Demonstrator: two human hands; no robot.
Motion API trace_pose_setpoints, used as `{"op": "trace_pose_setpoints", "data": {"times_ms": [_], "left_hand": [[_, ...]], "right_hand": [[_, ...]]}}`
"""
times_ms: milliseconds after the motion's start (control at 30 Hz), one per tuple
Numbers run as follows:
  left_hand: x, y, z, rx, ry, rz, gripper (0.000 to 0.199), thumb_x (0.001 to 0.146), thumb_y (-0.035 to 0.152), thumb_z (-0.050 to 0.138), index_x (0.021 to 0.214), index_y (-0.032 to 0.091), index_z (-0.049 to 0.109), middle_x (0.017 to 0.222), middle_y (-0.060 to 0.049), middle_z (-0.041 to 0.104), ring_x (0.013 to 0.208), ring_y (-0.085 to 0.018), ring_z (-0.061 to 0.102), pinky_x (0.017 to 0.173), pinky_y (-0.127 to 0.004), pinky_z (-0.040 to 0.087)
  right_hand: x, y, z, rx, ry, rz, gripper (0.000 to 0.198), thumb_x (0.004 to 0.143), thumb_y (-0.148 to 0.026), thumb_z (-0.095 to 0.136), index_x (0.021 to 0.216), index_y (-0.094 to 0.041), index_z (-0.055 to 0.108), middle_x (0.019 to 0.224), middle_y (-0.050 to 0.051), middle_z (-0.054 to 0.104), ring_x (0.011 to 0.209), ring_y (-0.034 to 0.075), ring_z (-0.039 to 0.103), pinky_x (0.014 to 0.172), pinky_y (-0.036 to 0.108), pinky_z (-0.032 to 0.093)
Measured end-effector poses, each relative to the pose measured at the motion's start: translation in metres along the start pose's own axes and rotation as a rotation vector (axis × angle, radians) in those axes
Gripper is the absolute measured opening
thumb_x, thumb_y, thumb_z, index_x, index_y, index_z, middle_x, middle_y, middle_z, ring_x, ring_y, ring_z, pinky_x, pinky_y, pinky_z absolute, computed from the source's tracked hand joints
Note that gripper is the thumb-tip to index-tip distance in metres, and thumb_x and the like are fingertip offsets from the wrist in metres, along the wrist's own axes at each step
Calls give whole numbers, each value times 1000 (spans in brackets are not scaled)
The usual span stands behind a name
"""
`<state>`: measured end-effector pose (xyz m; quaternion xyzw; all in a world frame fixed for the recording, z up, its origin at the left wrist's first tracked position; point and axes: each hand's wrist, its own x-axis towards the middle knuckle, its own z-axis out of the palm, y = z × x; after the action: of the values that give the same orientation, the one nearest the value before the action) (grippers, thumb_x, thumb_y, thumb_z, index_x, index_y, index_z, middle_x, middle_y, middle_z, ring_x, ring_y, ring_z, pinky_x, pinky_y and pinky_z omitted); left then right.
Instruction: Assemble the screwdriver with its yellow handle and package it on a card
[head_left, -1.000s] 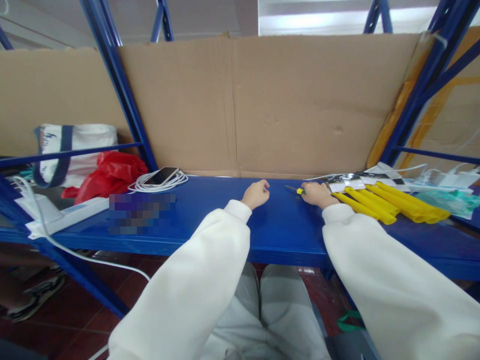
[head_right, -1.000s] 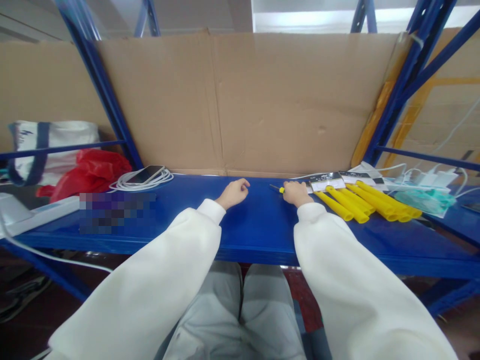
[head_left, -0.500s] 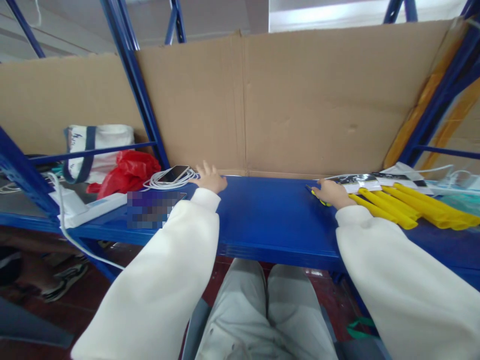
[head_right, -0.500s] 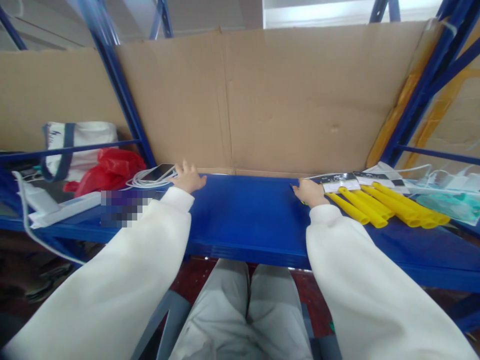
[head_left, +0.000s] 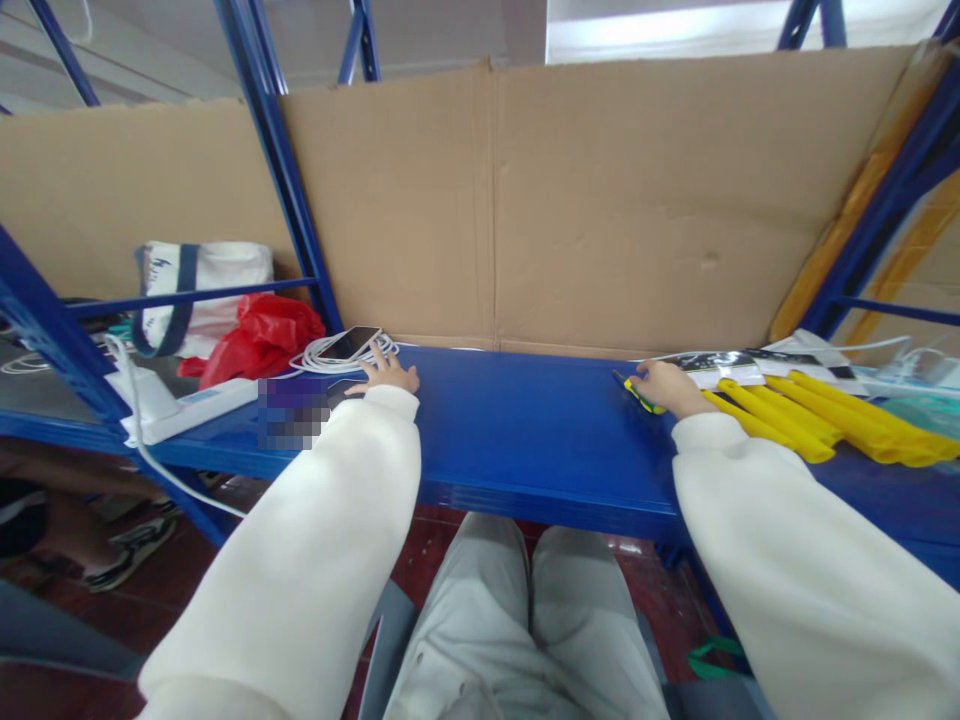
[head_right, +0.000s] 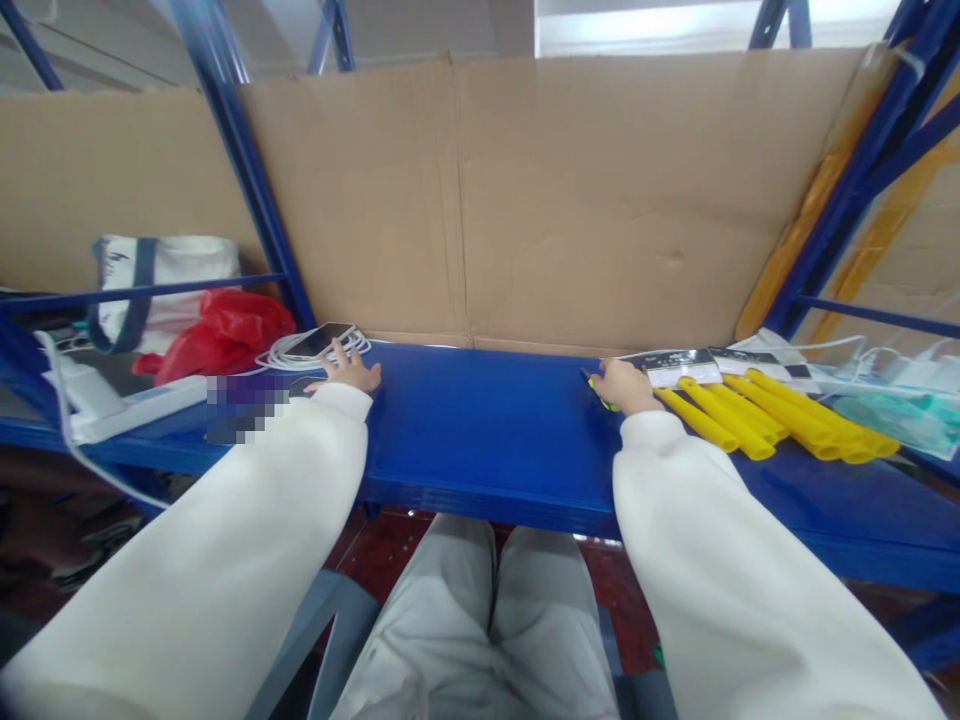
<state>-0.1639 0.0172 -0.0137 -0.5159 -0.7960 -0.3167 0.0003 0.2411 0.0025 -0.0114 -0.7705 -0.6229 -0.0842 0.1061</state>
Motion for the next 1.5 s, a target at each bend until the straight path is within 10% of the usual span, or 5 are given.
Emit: {"op": "trace_pose_setpoints", "data": {"times_ms": [200, 433, 733, 1167, 1500], "left_hand": [[-2, 49, -4, -260, 41, 205, 67, 86, 23, 61, 150, 18, 42, 169, -17, 15, 153, -41, 20, 117, -68, 24], [-33, 118, 14, -999, -137, 21, 40, 88, 15, 48, 127, 17, 59, 128, -13, 67, 118, -21, 64, 94, -34, 54], [-53, 110, 57, -596, -192, 409, 26, 85, 5, 52, 101, 16, 70, 99, -9, 77, 97, -18, 73, 90, -28, 54], [-48, 109, 60, -599, -190, 437, 27, 88, 10, 50, 100, 16, 74, 98, -8, 77, 81, -16, 74, 77, -26, 57], [-51, 110, 59, -611, -192, 448, 27, 87, 9, 51, 98, 17, 75, 94, -8, 77, 78, -17, 74, 77, -27, 58]], "right_hand": [[-2, 0, -3, 47, 2, 12, 45, 93, -31, 49, 131, -14, 67, 122, 17, 72, 116, 29, 67, 94, 34, 51], [1, 6, 2, 65, -7, -49, 39, 92, -29, 51, 125, -17, 69, 120, 12, 74, 113, 26, 69, 95, 32, 51], [4, 14, 7, 77, -6, -37, 36, 91, -31, 53, 119, -19, 73, 115, 10, 76, 105, 25, 71, 89, 30, 52], [-1, 8, 0, 121, -45, 5, 40, 91, -27, 53, 124, -15, 71, 119, 14, 74, 112, 27, 69, 94, 32, 51], [-10, 55, -11, 89, 242, 458, 53, 84, -24, 54, 133, -4, 60, 136, 32, 57, 129, 45, 52, 96, 58, 45]]}}
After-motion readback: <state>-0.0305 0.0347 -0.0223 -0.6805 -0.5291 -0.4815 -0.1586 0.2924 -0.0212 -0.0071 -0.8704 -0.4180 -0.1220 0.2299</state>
